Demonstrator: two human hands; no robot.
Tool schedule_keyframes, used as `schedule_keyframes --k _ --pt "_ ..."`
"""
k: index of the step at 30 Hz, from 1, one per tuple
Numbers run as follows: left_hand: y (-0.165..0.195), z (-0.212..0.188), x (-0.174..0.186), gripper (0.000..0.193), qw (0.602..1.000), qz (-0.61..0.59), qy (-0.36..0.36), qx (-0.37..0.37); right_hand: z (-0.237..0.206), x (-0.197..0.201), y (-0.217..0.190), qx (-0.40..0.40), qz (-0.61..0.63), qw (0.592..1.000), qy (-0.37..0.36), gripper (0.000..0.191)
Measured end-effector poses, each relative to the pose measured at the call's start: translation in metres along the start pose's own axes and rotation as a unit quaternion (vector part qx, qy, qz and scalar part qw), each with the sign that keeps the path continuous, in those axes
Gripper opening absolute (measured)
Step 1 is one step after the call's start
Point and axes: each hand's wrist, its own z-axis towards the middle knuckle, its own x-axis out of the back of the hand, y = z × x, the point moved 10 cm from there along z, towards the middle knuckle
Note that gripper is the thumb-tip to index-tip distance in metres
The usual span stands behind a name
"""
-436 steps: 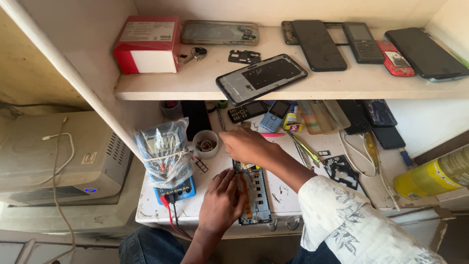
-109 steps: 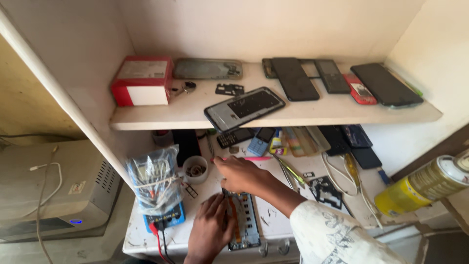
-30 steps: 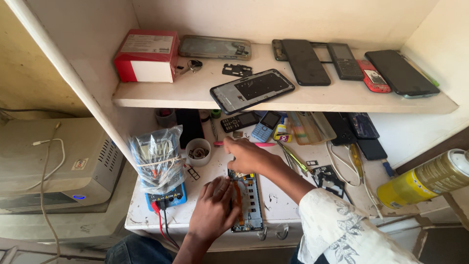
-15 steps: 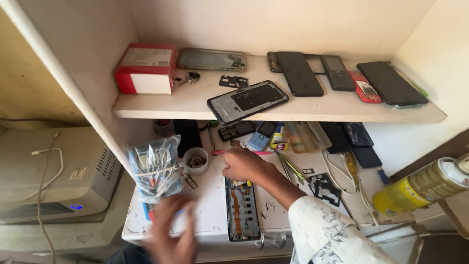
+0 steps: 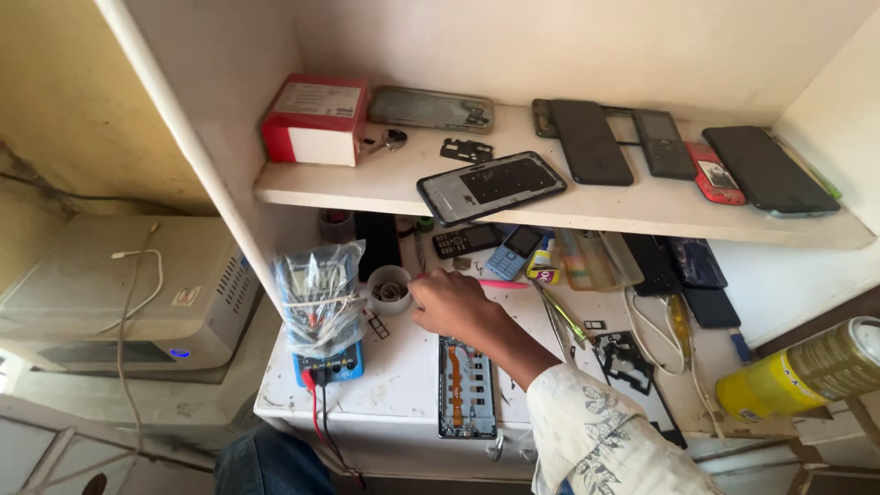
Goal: The person repairs a disassembled smartphone at a workbench, holding the phone frame steady with one hand while using a screwdriver and tweezers with the other to work on the internal board and components. A multimeter with test leads stays connected beside the phone throughout the work.
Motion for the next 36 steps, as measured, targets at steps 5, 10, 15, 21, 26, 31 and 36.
schedule_keyframes --k 5,10,15,21,26,31,36 --pt "-0.002 0.001 -0.012 0.035 0.999 0.026 -0.018 -0.010 0.002 0.004 0.007 0.009 0.010 1.000 0.021 0.023" --pt "-0.016 -0.025 -0.005 0.034 0.997 0.066 -0.039 -0.013 0.005 0.012 0.021 -0.008 0.035 0.999 0.001 0.027" --pt "-0.023 -0.037 -0.024 0.032 0.988 0.119 -0.095 -0.036 0.006 0.019 0.023 -0.010 0.023 1.000 0.005 0.030" --pt "-0.023 -0.052 -0.087 0.031 0.949 0.202 -0.214 -0.108 0.009 0.021 0.030 -0.039 0.022 0.999 -0.015 0.032" --pt "-0.016 -0.081 -0.148 0.030 0.896 0.262 -0.299 -0.199 0.004 0.020 0.032 -0.024 0.035 0.999 0.000 0.030" --pt "-0.010 -0.100 -0.198 0.029 0.851 0.298 -0.335 -0.272 -0.006 0.023 0.033 -0.038 0.032 0.999 0.005 0.031" --pt "-0.010 -0.124 -0.219 0.028 0.820 0.323 -0.345 -0.323 -0.018 0.024 0.035 -0.059 0.040 0.997 0.009 0.028"
